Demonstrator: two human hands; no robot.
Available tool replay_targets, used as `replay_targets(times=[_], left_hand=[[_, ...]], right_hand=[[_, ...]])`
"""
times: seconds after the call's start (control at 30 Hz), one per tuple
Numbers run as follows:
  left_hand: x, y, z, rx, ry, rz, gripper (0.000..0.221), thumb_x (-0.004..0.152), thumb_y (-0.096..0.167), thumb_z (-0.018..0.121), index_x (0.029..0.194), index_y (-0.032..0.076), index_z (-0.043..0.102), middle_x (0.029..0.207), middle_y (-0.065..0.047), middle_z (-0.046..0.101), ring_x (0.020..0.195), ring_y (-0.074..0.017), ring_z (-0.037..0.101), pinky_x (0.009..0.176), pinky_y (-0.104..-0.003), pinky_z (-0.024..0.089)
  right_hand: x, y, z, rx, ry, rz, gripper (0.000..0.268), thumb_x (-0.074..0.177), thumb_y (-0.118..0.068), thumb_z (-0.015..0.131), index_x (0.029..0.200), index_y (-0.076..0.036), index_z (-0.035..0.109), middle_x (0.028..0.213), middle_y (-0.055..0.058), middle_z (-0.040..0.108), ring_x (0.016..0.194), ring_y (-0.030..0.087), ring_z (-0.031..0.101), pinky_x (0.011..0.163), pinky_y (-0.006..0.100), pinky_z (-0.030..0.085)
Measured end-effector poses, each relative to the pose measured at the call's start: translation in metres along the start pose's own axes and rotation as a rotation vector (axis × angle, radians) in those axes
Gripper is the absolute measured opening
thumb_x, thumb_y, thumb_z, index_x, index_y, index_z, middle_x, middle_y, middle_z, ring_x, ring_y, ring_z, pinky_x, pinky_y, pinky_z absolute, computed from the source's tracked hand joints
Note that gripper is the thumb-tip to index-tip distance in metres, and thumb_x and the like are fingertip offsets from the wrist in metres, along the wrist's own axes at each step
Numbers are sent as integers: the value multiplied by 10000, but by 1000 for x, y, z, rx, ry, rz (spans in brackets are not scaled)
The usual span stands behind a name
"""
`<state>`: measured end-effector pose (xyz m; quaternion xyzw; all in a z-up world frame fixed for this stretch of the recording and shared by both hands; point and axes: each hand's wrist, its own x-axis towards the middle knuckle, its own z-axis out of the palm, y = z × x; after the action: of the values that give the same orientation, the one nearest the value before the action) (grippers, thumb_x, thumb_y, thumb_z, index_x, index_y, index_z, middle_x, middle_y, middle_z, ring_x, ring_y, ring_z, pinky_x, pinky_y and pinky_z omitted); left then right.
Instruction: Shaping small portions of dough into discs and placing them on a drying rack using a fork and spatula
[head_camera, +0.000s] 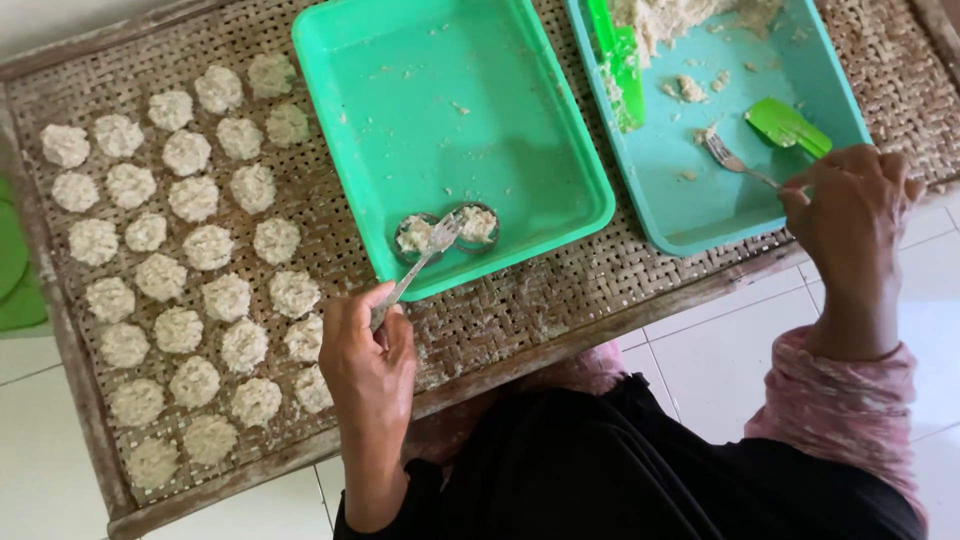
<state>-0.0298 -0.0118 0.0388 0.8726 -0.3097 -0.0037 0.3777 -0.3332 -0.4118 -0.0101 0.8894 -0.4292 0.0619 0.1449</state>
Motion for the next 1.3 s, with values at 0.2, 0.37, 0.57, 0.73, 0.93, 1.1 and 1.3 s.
replay_targets(times=[0.2,0.37,0.57,0.73,0.93,1.1,1.3], left_hand=[[-2,-6,0,-25,5,5,294,889,-16,697,1173,53,664,863,-69,524,576,-144,452,479,-310,390],[0,-3,-6,-50,6,-24,311,872,-29,687,1172,53,674,860,-74,525,565,-151,465,478,-317,399],[-1,3,-7,-83,54,-1,336,856,-71,671,1166,59,657,862,-76,518,572,-161,462,498,-319,395],[-5,-21,9,-5,70,56,325,859,-70,713,1138,66,617,896,-53,500,601,-113,445,430,-252,373],[-9,-28,24,1,7,84,323,884,-36,738,1140,61,567,874,-62,493,655,-148,475,477,-264,408],[0,-5,14,-48,-46,63,314,860,-51,695,1133,45,573,890,-111,533,632,-225,552,533,-398,461],[3,5,12,-75,-74,32,291,870,-54,668,1129,46,580,892,-125,529,630,-258,540,556,-429,451]], right_hand=[[6,-7,-17,56,-121,-3,163,906,-223,705,919,-113,824,1062,218,743,775,321,652,666,415,485],[-9,11,-24,359,-31,-3,52,1176,15,692,1173,65,676,911,158,693,681,237,636,561,327,510],[-6,-68,-109,887,-34,-128,146,1146,196,651,1256,118,595,933,154,548,752,186,473,644,279,376],[16,-145,-111,899,45,-554,155,953,180,772,1005,73,673,1055,227,699,690,212,570,488,257,479],[10,-198,-137,908,0,-421,119,888,98,780,961,10,750,958,131,718,602,169,542,490,288,399],[6,-208,-131,860,-15,-434,106,891,71,773,971,2,766,980,126,706,615,184,594,512,308,474],[13,-204,-119,1047,-192,-494,257,802,-2,838,1038,-12,735,982,126,734,717,187,696,562,278,567]])
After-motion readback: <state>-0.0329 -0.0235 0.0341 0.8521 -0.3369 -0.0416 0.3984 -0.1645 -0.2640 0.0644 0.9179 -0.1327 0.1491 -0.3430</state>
